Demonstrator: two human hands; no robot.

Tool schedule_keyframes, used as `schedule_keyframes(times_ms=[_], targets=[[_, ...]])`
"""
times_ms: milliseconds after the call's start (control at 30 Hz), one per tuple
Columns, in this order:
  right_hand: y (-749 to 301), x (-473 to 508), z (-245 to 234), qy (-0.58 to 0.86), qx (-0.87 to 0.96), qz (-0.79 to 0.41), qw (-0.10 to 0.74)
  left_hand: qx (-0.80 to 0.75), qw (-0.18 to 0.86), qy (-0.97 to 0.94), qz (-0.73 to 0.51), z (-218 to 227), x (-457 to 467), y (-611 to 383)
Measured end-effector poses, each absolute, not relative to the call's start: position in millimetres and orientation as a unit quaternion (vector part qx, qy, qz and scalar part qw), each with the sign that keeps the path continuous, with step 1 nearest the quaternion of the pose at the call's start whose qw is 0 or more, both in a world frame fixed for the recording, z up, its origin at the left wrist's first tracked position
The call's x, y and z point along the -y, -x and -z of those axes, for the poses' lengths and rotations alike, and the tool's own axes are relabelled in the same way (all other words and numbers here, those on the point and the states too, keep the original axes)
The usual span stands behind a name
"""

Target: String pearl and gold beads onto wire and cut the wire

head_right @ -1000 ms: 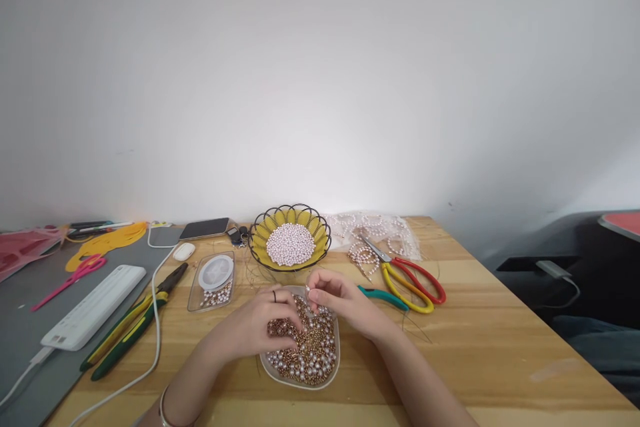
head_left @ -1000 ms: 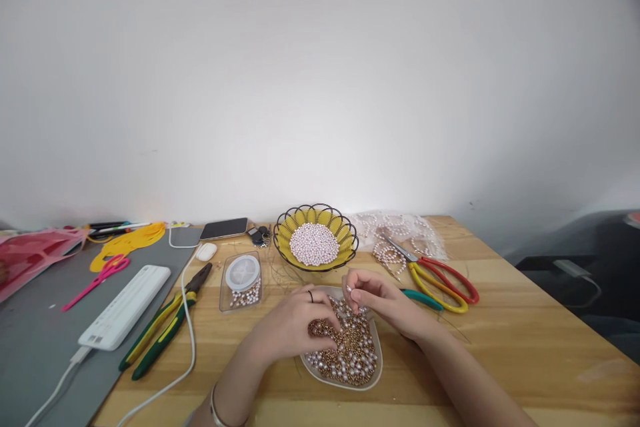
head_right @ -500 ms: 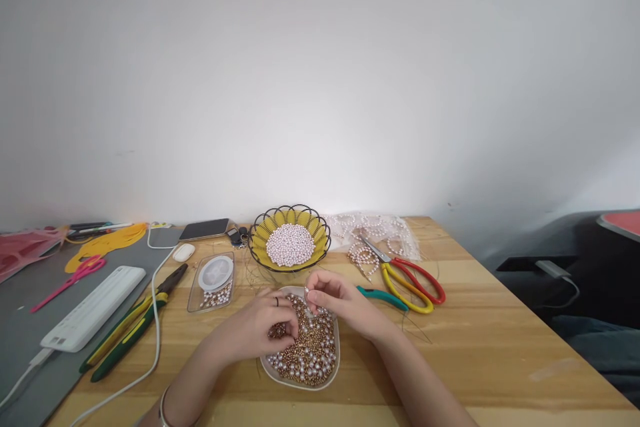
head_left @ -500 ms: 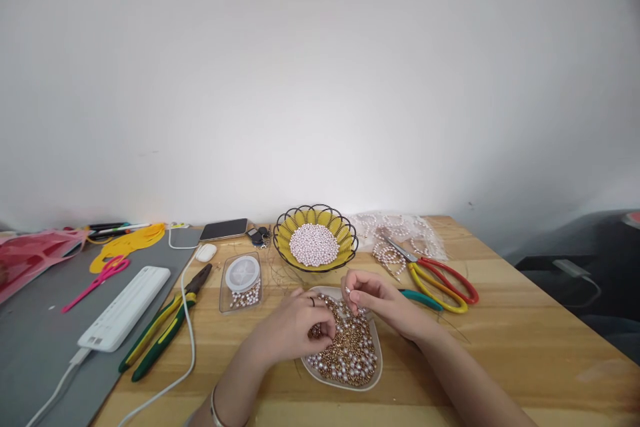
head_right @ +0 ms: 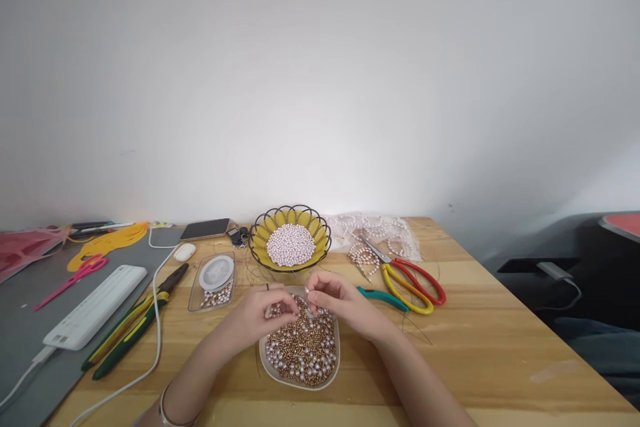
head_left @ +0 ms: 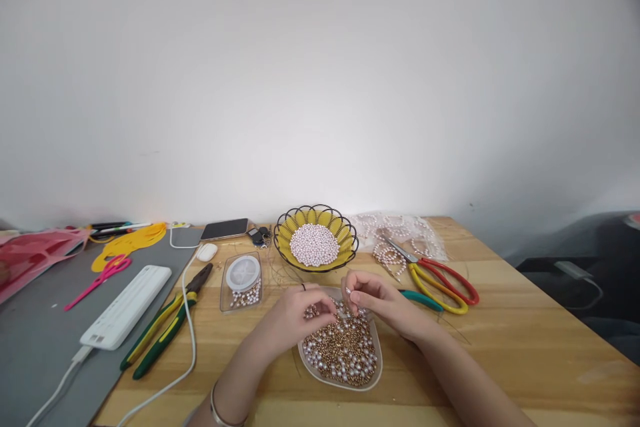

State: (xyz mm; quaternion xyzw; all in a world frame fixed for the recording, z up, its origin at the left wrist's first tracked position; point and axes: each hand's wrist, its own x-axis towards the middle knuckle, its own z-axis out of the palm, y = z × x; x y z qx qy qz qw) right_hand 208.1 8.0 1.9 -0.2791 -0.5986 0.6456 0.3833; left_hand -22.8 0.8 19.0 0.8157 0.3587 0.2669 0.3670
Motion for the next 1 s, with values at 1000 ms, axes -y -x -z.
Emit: schedule_keyframes(times_ms=[1000], targets=[[-209.5,-2.2,-1.4,0.226,0.595,-0.707,0.307,-0.346,0.571,-0.607,-0.432,-23.3,0.0,22.5]])
